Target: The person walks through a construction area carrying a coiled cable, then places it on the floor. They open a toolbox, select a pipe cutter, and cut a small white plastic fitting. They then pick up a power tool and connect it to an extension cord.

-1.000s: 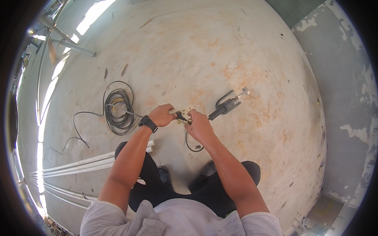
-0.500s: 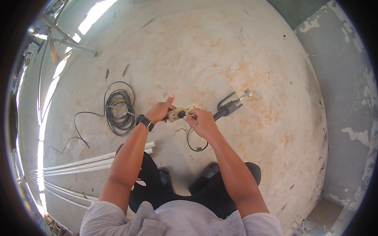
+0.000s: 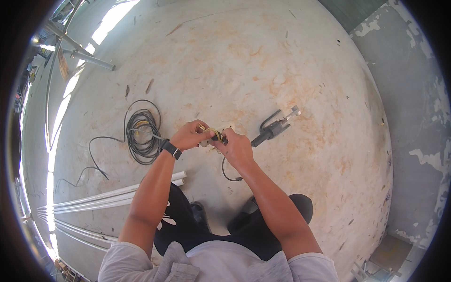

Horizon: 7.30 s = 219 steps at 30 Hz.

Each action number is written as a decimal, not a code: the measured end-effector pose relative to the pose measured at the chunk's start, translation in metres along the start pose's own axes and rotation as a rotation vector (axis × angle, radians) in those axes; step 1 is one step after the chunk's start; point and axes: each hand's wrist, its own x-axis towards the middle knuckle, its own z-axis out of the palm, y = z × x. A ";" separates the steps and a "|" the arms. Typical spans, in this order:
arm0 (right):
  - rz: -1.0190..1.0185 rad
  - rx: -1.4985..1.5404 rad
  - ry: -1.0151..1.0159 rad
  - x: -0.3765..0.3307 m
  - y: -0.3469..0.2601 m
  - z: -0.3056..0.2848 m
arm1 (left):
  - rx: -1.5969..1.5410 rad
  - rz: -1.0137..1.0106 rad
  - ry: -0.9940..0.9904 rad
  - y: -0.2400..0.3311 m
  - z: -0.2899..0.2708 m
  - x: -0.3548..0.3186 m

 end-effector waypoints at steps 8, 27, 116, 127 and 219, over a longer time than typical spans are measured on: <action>-0.092 0.120 -0.065 0.007 -0.006 -0.019 | 0.080 0.053 0.109 -0.007 0.001 0.005; -0.039 0.092 0.194 0.008 -0.001 0.006 | -0.025 0.142 0.199 0.010 0.005 -0.002; -0.493 -0.104 0.235 0.026 -0.038 -0.005 | -0.931 0.117 0.126 0.004 0.001 -0.052; -0.690 -0.085 0.239 0.036 -0.043 -0.015 | -1.077 0.199 -0.072 0.002 -0.011 -0.052; -0.329 0.200 0.041 0.043 -0.032 -0.067 | -0.254 0.372 0.101 0.019 -0.013 -0.040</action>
